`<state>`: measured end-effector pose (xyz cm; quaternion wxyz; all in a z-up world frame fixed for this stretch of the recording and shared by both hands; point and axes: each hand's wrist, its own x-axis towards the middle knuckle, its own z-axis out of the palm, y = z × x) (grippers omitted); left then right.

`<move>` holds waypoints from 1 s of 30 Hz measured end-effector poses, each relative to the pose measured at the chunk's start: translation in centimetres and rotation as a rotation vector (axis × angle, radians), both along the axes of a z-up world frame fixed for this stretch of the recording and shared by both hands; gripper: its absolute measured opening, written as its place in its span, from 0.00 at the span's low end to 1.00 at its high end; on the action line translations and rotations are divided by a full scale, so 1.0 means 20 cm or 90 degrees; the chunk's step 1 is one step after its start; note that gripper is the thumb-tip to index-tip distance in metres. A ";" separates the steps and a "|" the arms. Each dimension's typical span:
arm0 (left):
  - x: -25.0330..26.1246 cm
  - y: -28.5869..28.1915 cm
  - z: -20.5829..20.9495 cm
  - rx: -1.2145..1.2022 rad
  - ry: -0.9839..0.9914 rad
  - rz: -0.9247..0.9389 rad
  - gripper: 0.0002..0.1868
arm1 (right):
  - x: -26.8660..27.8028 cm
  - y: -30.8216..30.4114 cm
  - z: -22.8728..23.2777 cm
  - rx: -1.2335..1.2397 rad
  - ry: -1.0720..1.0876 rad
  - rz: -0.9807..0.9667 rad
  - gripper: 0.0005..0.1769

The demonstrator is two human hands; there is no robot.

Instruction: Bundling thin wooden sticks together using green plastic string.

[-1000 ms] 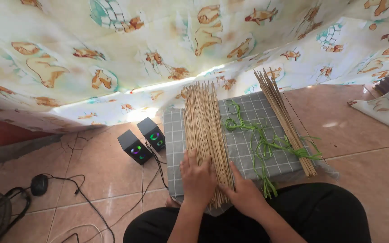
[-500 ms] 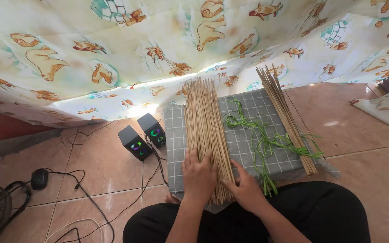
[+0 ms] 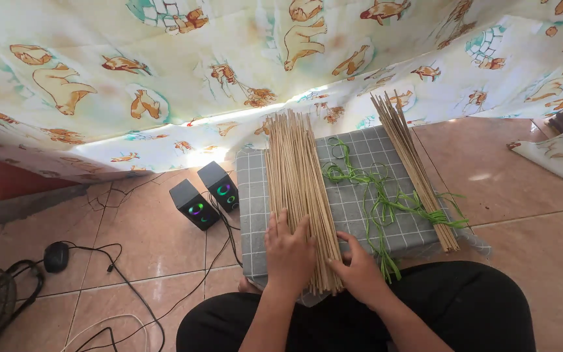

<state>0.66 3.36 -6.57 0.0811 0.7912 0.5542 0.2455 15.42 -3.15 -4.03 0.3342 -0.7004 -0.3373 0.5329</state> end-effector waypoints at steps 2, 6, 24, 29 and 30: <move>0.00 0.00 -0.01 0.000 -0.016 -0.007 0.21 | -0.01 0.01 0.04 -0.025 0.008 0.046 0.48; 0.00 0.00 0.01 -0.011 -0.006 0.001 0.20 | -0.04 0.00 0.03 -0.013 -0.042 0.086 0.56; 0.00 0.00 -0.01 -0.019 -0.005 0.010 0.18 | -0.04 -0.02 -0.04 -0.036 -0.131 0.100 0.55; -0.01 0.00 -0.02 -0.054 0.001 -0.001 0.22 | 0.01 -0.02 -0.11 0.065 -0.111 0.082 0.52; 0.00 0.00 -0.01 -0.054 0.001 -0.001 0.22 | 0.01 -0.02 -0.08 0.065 -0.111 0.082 0.52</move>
